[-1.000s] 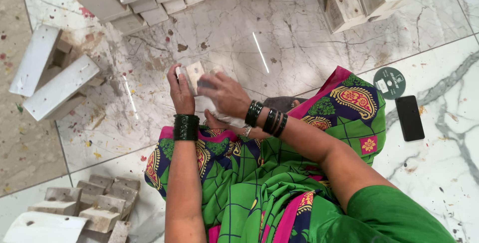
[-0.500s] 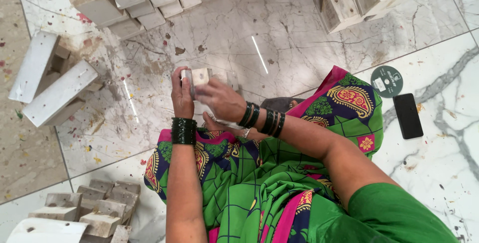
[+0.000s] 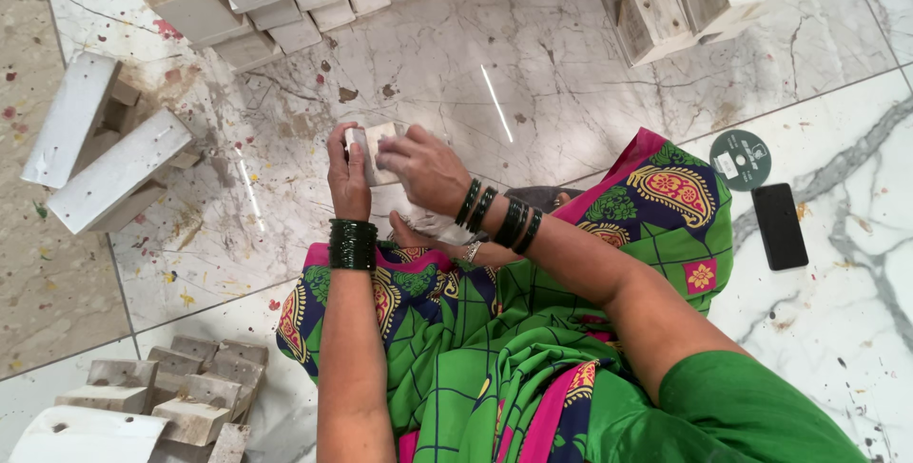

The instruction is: The person sits on the floor sanding white foam pieces with a sanding block, rubbing the surfaces and edges of each piece and setting finished pieces aside with others on the floor.

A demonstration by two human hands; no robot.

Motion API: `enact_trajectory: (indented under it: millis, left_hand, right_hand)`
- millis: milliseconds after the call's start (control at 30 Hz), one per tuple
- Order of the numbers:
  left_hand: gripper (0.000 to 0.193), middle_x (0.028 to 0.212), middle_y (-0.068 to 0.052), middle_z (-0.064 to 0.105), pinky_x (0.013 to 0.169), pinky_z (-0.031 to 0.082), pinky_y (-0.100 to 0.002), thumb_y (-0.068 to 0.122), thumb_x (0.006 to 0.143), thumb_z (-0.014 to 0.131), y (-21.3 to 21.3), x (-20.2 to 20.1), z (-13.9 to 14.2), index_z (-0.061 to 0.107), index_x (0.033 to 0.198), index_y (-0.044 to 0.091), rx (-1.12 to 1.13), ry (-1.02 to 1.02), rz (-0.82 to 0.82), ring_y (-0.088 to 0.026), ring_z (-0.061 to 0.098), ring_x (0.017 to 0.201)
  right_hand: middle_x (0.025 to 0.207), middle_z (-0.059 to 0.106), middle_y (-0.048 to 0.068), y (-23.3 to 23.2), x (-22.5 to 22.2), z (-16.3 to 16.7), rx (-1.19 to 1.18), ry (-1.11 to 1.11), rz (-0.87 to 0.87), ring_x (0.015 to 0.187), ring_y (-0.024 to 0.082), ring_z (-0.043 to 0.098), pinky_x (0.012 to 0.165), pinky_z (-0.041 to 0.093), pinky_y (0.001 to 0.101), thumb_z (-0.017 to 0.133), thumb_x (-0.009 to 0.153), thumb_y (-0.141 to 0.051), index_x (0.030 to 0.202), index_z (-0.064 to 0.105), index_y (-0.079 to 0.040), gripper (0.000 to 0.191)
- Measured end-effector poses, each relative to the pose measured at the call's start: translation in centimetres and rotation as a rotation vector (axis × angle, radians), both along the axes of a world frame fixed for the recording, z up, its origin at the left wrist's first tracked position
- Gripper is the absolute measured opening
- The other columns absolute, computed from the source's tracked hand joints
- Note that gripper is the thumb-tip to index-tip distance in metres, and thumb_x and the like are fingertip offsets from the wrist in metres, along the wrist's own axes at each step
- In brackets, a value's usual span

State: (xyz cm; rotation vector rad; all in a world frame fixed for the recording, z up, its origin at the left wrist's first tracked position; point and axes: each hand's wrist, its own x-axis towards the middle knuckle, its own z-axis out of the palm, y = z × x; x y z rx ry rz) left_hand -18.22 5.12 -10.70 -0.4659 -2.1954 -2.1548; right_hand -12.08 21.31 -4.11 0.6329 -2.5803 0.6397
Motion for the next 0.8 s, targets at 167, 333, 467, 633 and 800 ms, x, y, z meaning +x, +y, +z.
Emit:
enact_trajectory:
  millis: [167, 333, 467, 633, 800]
  left_hand:
    - [0.032, 0.138, -0.009, 0.058, 0.111, 0.043, -0.033, 0.022, 0.113, 0.044, 0.1, 0.1, 0.3, 0.050, 0.141, 0.008, -0.009, 0.067, -0.027, -0.020, 0.055, 0.127]
    - [0.032, 0.133, -0.009, 0.061, 0.106, 0.044, -0.032, 0.021, 0.112, 0.044, 0.2, 0.3, 0.3, 0.052, 0.140, 0.009, -0.047, 0.032, -0.005, -0.020, 0.056, 0.119]
    - [0.030, 0.136, -0.009, 0.058, 0.107, 0.044, -0.030, 0.021, 0.114, 0.045, 0.1, 0.3, 0.3, 0.051, 0.142, 0.009, -0.016, 0.118, -0.007, -0.017, 0.055, 0.121]
    - [0.030, 0.127, -0.006, 0.062, 0.091, 0.047, -0.028, 0.023, 0.111, 0.047, 0.0, 0.2, 0.3, 0.053, 0.138, 0.011, -0.069, 0.020, 0.055, -0.014, 0.054, 0.099]
    - [0.030, 0.125, -0.006, 0.062, 0.090, 0.048, -0.028, 0.025, 0.111, 0.047, -0.1, 0.0, -0.7, 0.055, 0.136, 0.011, -0.039, -0.003, 0.074, -0.014, 0.057, 0.100]
  right_hand:
    - [0.114, 0.075, 0.001, 0.1, 0.1, 0.0, -0.008, -0.002, 0.108, 0.099, 0.019, 0.062, 0.084, 0.054, 0.0352, 0.069, 0.091, -0.006, 0.103, 0.079, -0.012, 0.017]
    - [0.119, 0.076, 0.004, 0.4, 0.1, 0.5, 0.017, -0.035, 0.036, 0.094, 0.021, 0.061, 0.081, 0.055, 0.0338, 0.068, 0.090, -0.004, 0.102, 0.079, -0.008, 0.017]
    - [0.118, 0.075, 0.001, 0.2, 0.6, 0.6, -0.039, -0.048, 0.081, 0.092, 0.019, 0.062, 0.081, 0.055, 0.0332, 0.066, 0.090, -0.001, 0.103, 0.080, -0.013, 0.022]
    - [0.116, 0.075, 0.002, 0.4, 0.8, 0.8, -0.078, -0.088, 0.060, 0.093, 0.025, 0.062, 0.082, 0.055, 0.0357, 0.069, 0.079, -0.003, 0.103, 0.079, -0.006, 0.026]
    - [0.122, 0.073, 0.002, 0.9, 0.5, 0.7, -0.049, -0.060, 0.035, 0.093, 0.023, 0.062, 0.081, 0.055, 0.0344, 0.066, 0.088, -0.001, 0.108, 0.078, -0.010, 0.025]
